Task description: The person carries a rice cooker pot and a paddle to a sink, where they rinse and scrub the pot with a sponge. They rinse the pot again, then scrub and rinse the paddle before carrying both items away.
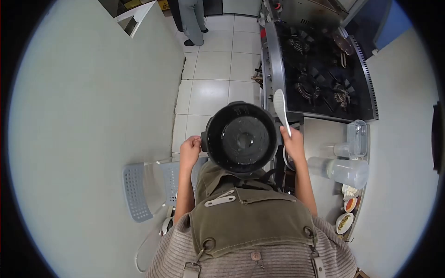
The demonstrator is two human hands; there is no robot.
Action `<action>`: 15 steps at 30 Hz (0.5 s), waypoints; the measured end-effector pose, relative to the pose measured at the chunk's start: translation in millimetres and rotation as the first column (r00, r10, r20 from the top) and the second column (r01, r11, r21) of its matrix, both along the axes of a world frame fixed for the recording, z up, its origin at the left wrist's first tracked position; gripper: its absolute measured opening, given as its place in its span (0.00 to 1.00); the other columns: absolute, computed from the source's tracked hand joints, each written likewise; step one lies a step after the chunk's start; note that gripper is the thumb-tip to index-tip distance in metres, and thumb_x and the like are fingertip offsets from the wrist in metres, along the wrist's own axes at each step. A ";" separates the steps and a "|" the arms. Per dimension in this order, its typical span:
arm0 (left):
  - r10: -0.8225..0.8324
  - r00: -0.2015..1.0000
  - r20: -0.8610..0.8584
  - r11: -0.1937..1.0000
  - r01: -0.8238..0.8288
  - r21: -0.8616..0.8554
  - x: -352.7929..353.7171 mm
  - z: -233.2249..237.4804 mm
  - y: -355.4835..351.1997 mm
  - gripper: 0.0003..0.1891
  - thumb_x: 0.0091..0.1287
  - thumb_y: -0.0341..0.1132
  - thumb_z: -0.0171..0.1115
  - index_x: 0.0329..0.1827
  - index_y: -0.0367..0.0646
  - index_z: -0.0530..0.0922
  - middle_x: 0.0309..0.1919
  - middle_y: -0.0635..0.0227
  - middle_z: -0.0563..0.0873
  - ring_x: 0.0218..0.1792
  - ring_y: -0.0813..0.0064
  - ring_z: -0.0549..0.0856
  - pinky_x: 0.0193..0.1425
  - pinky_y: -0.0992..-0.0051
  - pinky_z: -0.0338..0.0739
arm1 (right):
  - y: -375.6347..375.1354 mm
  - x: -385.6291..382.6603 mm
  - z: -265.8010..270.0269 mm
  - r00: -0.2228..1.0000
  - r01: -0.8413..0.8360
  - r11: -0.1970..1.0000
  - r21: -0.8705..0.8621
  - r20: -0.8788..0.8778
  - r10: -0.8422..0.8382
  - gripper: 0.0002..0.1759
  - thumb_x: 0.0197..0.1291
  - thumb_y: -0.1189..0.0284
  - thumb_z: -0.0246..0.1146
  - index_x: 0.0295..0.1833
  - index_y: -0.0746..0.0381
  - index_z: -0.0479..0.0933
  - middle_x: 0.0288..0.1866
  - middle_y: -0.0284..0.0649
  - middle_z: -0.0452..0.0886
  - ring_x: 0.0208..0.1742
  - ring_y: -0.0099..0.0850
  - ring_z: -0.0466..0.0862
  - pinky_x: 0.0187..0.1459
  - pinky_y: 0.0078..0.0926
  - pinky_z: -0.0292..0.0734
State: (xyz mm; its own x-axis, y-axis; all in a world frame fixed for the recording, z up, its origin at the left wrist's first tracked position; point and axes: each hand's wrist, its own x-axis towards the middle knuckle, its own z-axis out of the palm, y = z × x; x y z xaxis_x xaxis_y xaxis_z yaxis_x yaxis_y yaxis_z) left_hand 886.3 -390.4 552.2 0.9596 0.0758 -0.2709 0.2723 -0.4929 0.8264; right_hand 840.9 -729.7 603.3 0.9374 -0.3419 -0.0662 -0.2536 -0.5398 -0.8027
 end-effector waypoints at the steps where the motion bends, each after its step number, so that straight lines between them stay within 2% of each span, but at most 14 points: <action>1: 0.017 1.000 0.015 0.997 -0.016 -0.081 22.4 2.3 3.1 0.10 0.65 0.34 0.54 0.37 0.33 0.79 0.14 0.70 0.76 0.18 0.82 0.75 0.24 0.78 0.69 | 2.0 22.1 4.9 1.000 0.007 1.000 0.014 0.010 -0.007 0.21 0.63 0.60 0.55 0.30 0.70 0.73 0.17 0.49 0.69 0.19 0.37 0.68 0.27 0.33 0.66; 3: 0.041 0.999 0.017 0.970 -0.036 -0.242 67.7 12.9 6.0 0.09 0.64 0.31 0.56 0.38 0.31 0.78 0.16 0.75 0.75 0.19 0.87 0.72 0.25 0.83 0.68 | 3.9 67.1 5.5 0.999 0.027 0.999 0.035 0.020 -0.028 0.21 0.63 0.60 0.54 0.30 0.70 0.72 0.17 0.48 0.68 0.20 0.35 0.66 0.28 0.32 0.66; 6: 0.004 0.997 0.078 0.958 0.019 -0.286 127.2 28.7 14.3 0.09 0.63 0.30 0.56 0.39 0.31 0.77 0.17 0.75 0.76 0.20 0.87 0.72 0.27 0.84 0.68 | 10.0 114.2 6.1 0.995 0.065 0.997 0.052 0.069 -0.068 0.21 0.63 0.60 0.54 0.31 0.70 0.72 0.17 0.46 0.67 0.22 0.30 0.63 0.28 0.29 0.65; 8: -0.008 0.998 0.055 0.964 0.022 -0.267 165.0 50.4 8.7 0.09 0.63 0.29 0.56 0.40 0.31 0.77 0.17 0.76 0.76 0.20 0.88 0.71 0.27 0.84 0.68 | 12.4 147.2 8.4 0.991 0.111 0.989 0.094 0.060 -0.117 0.21 0.64 0.60 0.54 0.32 0.70 0.72 0.17 0.45 0.66 0.23 0.27 0.63 0.28 0.29 0.65; 11: -0.052 0.998 0.045 0.965 0.062 -0.257 223.7 46.6 8.3 0.09 0.63 0.29 0.56 0.40 0.31 0.77 0.18 0.75 0.77 0.20 0.87 0.71 0.28 0.84 0.68 | 10.2 194.5 10.3 0.992 0.117 0.989 0.085 0.039 -0.121 0.20 0.64 0.60 0.54 0.33 0.70 0.73 0.17 0.44 0.66 0.23 0.25 0.63 0.28 0.28 0.64; 13: -0.094 0.996 -0.009 0.980 0.091 -0.176 254.0 40.8 3.5 0.09 0.64 0.28 0.56 0.43 0.33 0.77 0.23 0.76 0.79 0.23 0.88 0.73 0.31 0.85 0.71 | 7.4 221.1 4.0 0.988 0.134 0.988 0.073 0.063 -0.138 0.20 0.64 0.60 0.54 0.33 0.69 0.73 0.17 0.43 0.66 0.22 0.25 0.64 0.27 0.29 0.64; 15: -0.087 0.996 -0.023 0.975 0.081 -0.207 292.7 29.3 -5.2 0.09 0.64 0.28 0.55 0.43 0.33 0.77 0.24 0.74 0.80 0.24 0.87 0.75 0.32 0.85 0.71 | -0.8 255.3 -3.1 0.990 0.129 0.989 0.067 0.055 -0.132 0.20 0.64 0.60 0.54 0.33 0.69 0.73 0.17 0.44 0.67 0.22 0.26 0.64 0.27 0.30 0.64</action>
State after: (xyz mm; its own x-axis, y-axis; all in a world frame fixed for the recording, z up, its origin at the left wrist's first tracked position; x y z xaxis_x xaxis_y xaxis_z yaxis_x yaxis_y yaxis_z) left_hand 1179.0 -395.6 581.5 0.9507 -0.0652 -0.3031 0.2653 -0.3353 0.9040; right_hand 1096.1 -730.4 600.1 0.8879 -0.4585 -0.0376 -0.2700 -0.4533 -0.8495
